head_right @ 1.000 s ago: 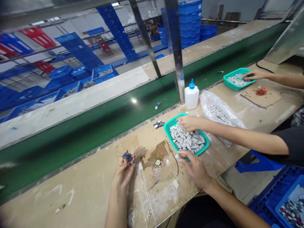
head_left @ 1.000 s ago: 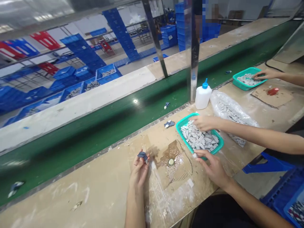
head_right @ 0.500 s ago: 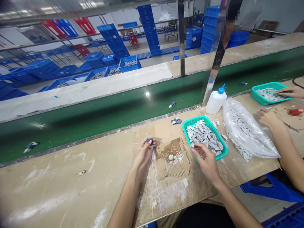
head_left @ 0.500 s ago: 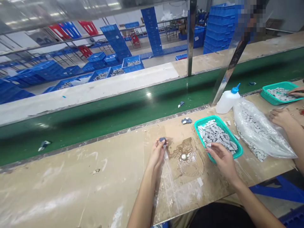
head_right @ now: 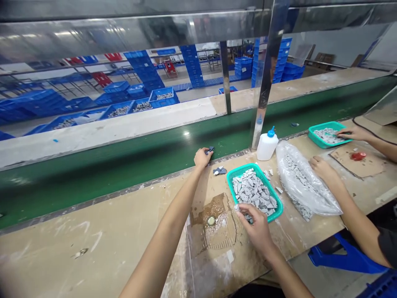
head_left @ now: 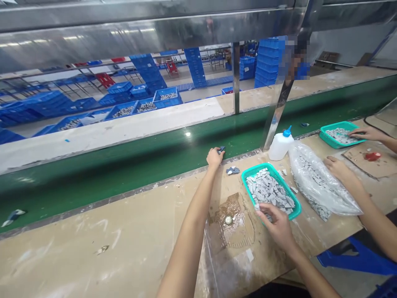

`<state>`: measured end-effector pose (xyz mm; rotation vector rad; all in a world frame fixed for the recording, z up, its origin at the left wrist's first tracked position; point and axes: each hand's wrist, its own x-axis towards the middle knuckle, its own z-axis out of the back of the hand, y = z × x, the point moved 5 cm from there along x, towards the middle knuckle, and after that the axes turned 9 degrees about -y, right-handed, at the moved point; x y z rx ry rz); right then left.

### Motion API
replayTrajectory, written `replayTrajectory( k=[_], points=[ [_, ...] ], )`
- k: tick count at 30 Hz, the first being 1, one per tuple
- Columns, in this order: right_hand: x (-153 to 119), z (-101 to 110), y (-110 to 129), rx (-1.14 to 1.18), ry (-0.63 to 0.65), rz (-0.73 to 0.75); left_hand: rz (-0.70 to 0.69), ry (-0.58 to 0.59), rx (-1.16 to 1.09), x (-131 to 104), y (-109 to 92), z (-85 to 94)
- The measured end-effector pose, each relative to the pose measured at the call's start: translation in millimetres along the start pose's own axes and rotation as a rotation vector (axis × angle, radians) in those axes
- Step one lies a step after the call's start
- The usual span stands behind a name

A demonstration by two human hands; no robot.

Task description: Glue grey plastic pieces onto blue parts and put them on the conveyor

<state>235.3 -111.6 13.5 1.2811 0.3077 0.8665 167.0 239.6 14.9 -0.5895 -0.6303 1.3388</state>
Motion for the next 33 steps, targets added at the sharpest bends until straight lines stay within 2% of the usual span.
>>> replayTrajectory(
  k=[2,5,9,13,18,22,24,28,33],
  points=[
    [0.0,0.2,2.0,-0.006,0.008,0.012,-0.013,-0.016,0.027,0.9,6.0,-6.1],
    [0.1,0.3,4.2,-0.002,0.023,0.03,-0.024,-0.046,0.025,0.6,14.6,-2.0],
    [-0.9,1.4,1.3,0.009,0.012,0.047,-0.033,-0.096,-0.05,-7.9,24.9,19.5],
    [-3.2,2.2,-6.8,0.027,-0.012,0.017,-0.079,-0.095,-0.156,-37.9,41.6,40.7],
    [0.2,1.6,-13.7,0.197,0.006,-0.192,-0.08,0.033,-0.282,-80.6,61.0,47.1],
    [8.3,0.5,-14.9,0.348,0.059,-0.379,0.023,0.053,-0.425,-104.2,68.6,56.0],
    [13.2,0.7,-15.1,0.367,0.081,-0.418,0.11,0.122,-0.528,-119.3,72.7,61.2],
    [21.1,-0.3,-14.8,0.382,0.126,-0.464,0.279,0.351,-0.794,-159.2,79.7,70.9],
    [22.7,-5.9,-6.7,0.394,0.191,-0.504,0.396,0.453,-1.036,-197.5,84.1,78.1]
  ],
)
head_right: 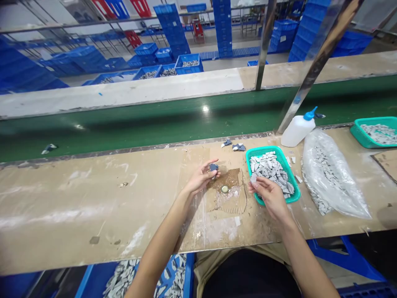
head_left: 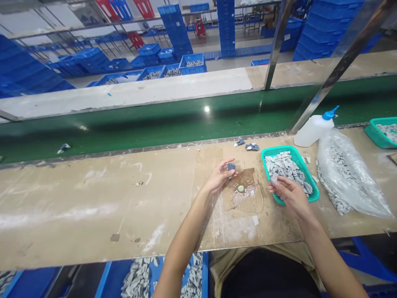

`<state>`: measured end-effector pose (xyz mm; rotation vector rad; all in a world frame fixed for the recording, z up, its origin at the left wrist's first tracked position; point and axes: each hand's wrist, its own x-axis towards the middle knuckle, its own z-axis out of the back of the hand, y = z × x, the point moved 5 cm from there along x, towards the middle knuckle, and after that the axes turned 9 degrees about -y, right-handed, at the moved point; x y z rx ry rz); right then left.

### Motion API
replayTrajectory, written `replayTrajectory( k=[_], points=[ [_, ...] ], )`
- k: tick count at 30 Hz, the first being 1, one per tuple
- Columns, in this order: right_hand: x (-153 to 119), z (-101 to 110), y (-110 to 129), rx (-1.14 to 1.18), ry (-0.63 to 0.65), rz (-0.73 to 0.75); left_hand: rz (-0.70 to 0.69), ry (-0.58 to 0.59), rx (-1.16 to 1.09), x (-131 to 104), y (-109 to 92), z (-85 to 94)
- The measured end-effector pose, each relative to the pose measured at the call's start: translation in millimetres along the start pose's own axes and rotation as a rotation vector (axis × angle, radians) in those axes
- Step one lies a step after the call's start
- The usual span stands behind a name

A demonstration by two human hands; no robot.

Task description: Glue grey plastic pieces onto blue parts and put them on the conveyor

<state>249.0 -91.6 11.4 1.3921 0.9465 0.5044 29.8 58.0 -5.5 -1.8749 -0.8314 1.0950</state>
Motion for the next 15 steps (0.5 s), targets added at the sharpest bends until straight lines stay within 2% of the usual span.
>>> replayTrajectory(
  k=[3,9,11,15],
  points=[
    [-3.6,-7.7,0.7,-0.021,0.039,-0.007,0.018,0.012,-0.165,-6.4,6.6,-2.8],
    [-7.1,-27.3,-3.2,-0.118,0.091,0.024,-0.011,-0.008,-0.248,-10.1,8.5,-2.3],
    [-8.2,-36.7,1.1,-0.232,0.118,0.143,-0.014,-0.015,-0.285,-12.5,6.3,-1.2],
    [-14.7,-58.8,12.4,-0.625,0.192,0.551,-0.005,0.0,-0.353,-15.8,1.7,-0.5]
  ],
)
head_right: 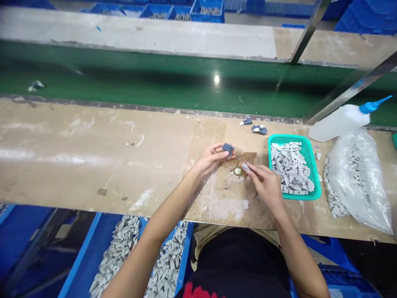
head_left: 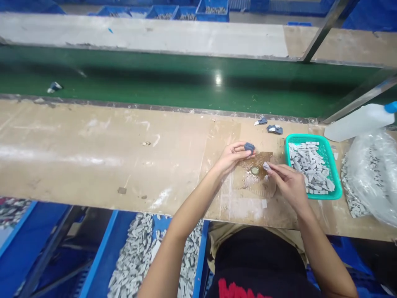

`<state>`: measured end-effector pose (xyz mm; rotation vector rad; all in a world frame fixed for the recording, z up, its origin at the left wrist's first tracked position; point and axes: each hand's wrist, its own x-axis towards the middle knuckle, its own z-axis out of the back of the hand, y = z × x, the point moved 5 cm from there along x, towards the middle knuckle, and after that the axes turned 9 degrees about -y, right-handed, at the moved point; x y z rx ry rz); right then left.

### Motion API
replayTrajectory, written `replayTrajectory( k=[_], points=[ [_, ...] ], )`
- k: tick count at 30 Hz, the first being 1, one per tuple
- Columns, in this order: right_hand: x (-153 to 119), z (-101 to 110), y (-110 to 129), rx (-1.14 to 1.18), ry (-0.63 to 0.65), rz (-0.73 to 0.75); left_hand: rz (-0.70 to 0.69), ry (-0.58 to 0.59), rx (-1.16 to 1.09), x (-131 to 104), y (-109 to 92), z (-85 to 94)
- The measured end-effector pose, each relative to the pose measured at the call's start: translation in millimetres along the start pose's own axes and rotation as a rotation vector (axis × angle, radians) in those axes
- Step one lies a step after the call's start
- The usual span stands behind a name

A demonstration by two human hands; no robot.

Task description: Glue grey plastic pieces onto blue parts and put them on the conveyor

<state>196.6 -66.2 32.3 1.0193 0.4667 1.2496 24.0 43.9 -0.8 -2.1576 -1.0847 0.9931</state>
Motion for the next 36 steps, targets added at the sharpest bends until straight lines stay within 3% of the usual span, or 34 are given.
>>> replayTrajectory(
  k=[4,10,21,27,36],
  points=[
    [-0.3,-11.4,6.9,-0.249,0.018,0.231,-0.007,-0.024,-0.003,3.6,-1.1,5.3],
    [-5.2,-20.0,12.4,-0.324,0.011,0.484,-0.066,-0.029,0.046,11.3,0.1,14.4],
    [-7.2,-28.5,14.2,-0.382,0.065,0.51,-0.159,-0.019,0.105,16.3,-1.6,18.7],
    [-6.3,-21.6,23.3,-0.358,-0.022,0.524,-0.176,-0.025,0.067,16.9,-1.3,21.4],
    [-6.4,-28.4,12.5,-0.362,0.054,0.45,-0.171,-0.011,0.045,15.8,-1.2,20.2]
  ],
)
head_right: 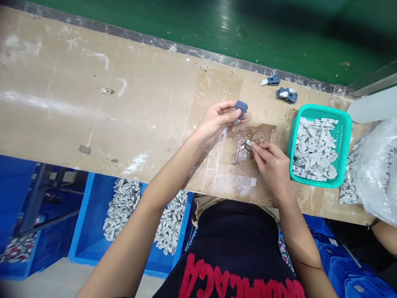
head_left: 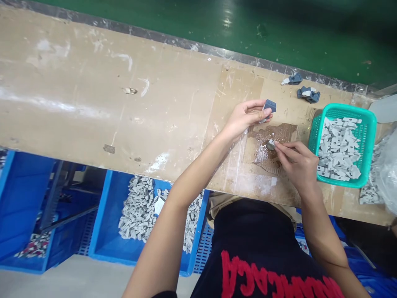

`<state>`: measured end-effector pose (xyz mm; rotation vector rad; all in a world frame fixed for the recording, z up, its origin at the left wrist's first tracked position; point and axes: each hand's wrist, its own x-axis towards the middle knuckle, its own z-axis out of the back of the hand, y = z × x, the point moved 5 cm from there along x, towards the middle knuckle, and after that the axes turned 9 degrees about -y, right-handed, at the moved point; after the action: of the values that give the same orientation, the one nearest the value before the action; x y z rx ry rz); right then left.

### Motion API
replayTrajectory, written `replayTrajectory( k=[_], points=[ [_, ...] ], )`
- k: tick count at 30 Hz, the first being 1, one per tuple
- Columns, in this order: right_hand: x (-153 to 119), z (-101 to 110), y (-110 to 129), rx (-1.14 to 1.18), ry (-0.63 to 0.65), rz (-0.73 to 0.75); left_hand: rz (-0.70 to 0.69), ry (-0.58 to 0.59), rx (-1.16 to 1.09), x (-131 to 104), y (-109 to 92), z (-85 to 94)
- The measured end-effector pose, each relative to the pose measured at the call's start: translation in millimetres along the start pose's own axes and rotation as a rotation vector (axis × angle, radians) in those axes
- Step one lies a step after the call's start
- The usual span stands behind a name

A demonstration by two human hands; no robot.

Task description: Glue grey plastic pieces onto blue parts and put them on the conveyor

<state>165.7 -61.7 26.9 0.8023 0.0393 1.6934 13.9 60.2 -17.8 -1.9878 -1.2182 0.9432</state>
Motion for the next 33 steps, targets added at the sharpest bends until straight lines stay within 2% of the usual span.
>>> replayTrajectory(
  k=[3,9,14,17,21,23,26,29,33],
  points=[
    [1.8,3.7,0.7,0.054,-0.024,-0.073,0.008,-0.026,0.014,-0.5,-0.6,0.0],
    [0.5,11.0,-10.4,0.279,-0.04,-0.41,0.05,-0.047,0.066,-1.8,-1.9,-0.1],
    [0.3,15.2,-18.2,0.389,-0.092,-0.515,0.08,-0.016,0.086,-3.8,-2.7,-2.9],
    [0.8,13.7,-16.5,0.39,-0.126,-0.492,0.088,-0.031,0.098,-4.5,-3.3,-2.3],
    [1.8,11.5,-2.7,0.172,-0.124,-0.242,0.08,-0.013,0.141,-4.9,-3.9,-0.4],
    [1.6,14.6,-0.5,0.12,-0.161,-0.184,0.087,-0.001,0.175,-6.7,-4.2,-0.9],
    [3.3,23.9,-7.8,0.196,-0.221,-0.271,0.121,0.022,0.201,-13.8,-4.7,-7.0],
    [7.9,36.7,-14.3,0.354,-0.308,-0.372,0.165,0.1,0.208,-24.9,-3.8,-20.3],
    [14.2,49.3,-7.6,0.457,-0.352,-0.365,0.191,0.186,0.254,-37.0,-1.2,-34.7]
  ],
)
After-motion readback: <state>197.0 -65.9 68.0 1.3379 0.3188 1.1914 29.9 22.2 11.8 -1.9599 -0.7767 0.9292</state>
